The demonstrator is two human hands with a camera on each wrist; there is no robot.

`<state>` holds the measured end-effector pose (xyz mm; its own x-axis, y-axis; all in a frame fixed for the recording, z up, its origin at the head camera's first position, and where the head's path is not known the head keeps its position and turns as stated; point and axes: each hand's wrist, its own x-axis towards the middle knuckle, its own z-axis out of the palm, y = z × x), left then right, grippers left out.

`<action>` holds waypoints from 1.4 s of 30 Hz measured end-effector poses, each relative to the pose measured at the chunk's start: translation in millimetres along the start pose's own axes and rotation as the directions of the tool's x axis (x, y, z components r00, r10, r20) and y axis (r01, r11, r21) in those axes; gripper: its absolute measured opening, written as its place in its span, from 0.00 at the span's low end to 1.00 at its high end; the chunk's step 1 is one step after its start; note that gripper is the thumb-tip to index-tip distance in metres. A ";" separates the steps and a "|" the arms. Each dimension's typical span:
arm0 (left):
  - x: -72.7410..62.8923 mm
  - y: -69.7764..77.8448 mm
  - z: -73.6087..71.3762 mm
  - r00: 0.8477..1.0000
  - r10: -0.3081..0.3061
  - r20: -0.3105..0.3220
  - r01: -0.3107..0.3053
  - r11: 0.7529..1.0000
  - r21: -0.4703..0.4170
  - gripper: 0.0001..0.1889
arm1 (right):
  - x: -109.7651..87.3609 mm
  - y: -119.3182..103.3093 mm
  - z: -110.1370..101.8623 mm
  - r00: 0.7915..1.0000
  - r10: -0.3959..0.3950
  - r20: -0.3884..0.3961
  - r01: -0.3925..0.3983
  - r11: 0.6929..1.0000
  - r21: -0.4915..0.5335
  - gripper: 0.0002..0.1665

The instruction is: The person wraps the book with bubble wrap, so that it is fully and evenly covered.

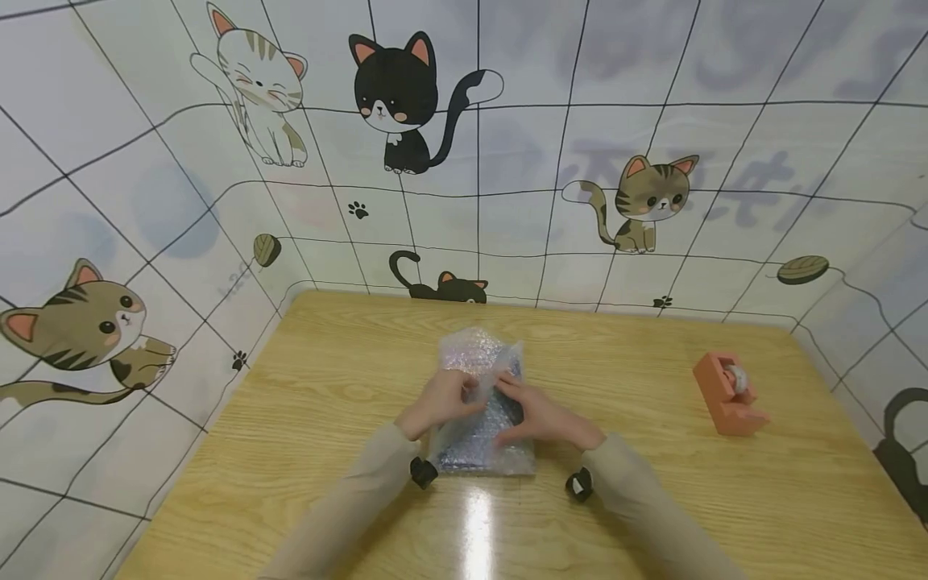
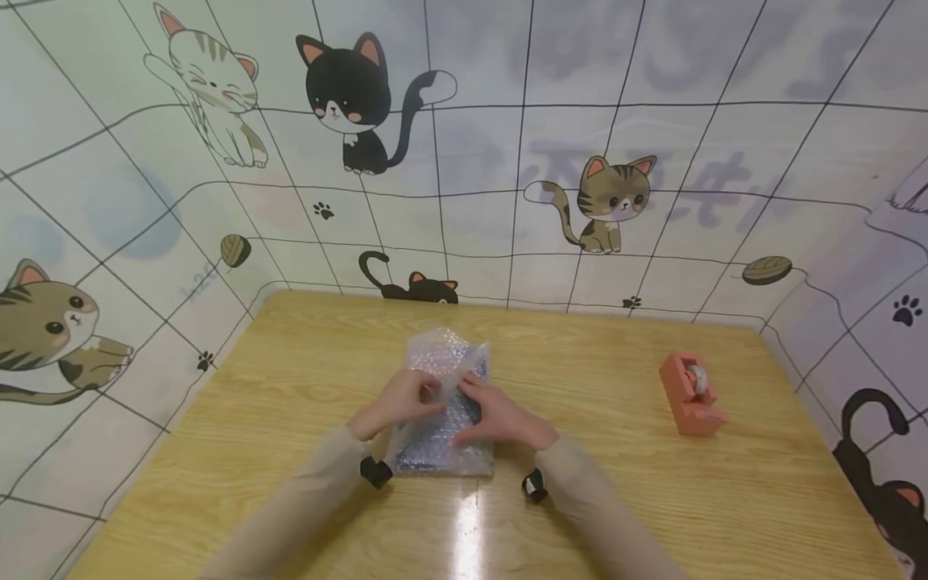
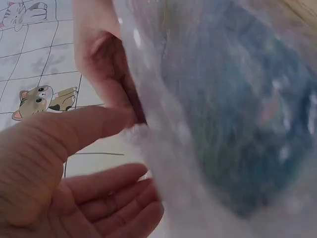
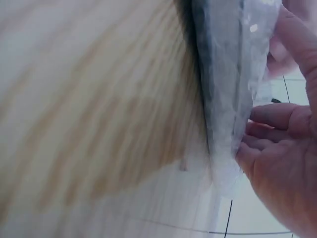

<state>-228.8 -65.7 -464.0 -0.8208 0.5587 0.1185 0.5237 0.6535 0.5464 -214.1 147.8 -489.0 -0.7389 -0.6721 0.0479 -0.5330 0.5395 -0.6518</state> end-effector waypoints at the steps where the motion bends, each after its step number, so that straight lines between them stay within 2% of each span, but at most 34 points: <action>1: -0.7 -1.3 -0.5 0.999 0.019 0.032 -0.019 1.000 0.005 0.15 | -1.1 1.4 -0.6 1.000 -0.010 -0.016 0.009 1.000 -0.004 0.59; 4: -2.8 -3.7 -0.8 0.994 0.059 0.094 -0.060 0.998 0.013 0.24 | -4.2 3.5 -2.3 0.995 -0.057 -0.086 0.056 0.998 -0.016 0.52; 7: -4.4 -4.1 0.8 0.991 0.061 0.120 -0.065 0.998 0.027 0.30 | -5.7 3.0 -3.3 0.982 -0.095 -0.166 0.091 0.995 -0.029 0.42; 10: -5.7 -2.9 3.8 0.991 0.028 0.129 -0.034 0.998 0.049 0.34 | -5.9 1.1 -3.8 0.968 -0.099 -0.232 0.096 0.995 -0.025 0.34; 13: -6.5 -1.1 6.6 0.991 -0.006 0.131 -0.007 0.995 0.095 0.37 | -5.9 -1.2 -4.7 0.960 -0.085 -0.268 0.085 0.996 -0.013 0.34; 16: -7.1 0.4 7.7 0.991 -0.018 0.130 0.002 0.993 0.119 0.37 | -5.7 -3.9 -5.5 0.973 -0.061 -0.222 0.057 0.998 -0.026 0.41; 20: -7.7 0.4 7.6 0.990 -0.007 0.138 -0.010 0.992 0.125 0.37 | -6.6 -5.9 -5.4 0.995 -0.040 -0.088 0.033 0.997 -0.074 0.49; 24: -9.3 -0.3 7.5 0.988 0.012 0.154 -0.031 0.992 0.124 0.37 | -7.7 -5.7 -6.5 0.999 -0.026 -0.022 0.024 0.996 -0.091 0.51; 28: -10.8 -2.8 6.3 0.985 0.023 0.171 -0.042 0.993 0.108 0.39 | -6.5 -4.6 -8.3 1.000 0.001 -0.001 -0.002 0.994 -0.107 0.53; 36: -9.9 -13.0 5.7 0.981 0.079 0.175 -0.107 0.981 0.161 0.40 | -5.0 -3.3 -8.7 1.000 -0.001 0.004 0.001 0.995 -0.102 0.53; 42: -7.5 -20.5 8.2 0.978 0.079 0.195 -0.105 0.986 0.128 0.48 | -5.6 -3.7 -8.8 1.000 -0.013 0.003 0.013 0.996 -0.085 0.53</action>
<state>-231.5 -79.2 -482.9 -0.7164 0.6977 -0.0029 0.6321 0.6508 0.4206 -211.5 154.0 -480.2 -0.7305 -0.6808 0.0540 -0.5761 0.5717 -0.5842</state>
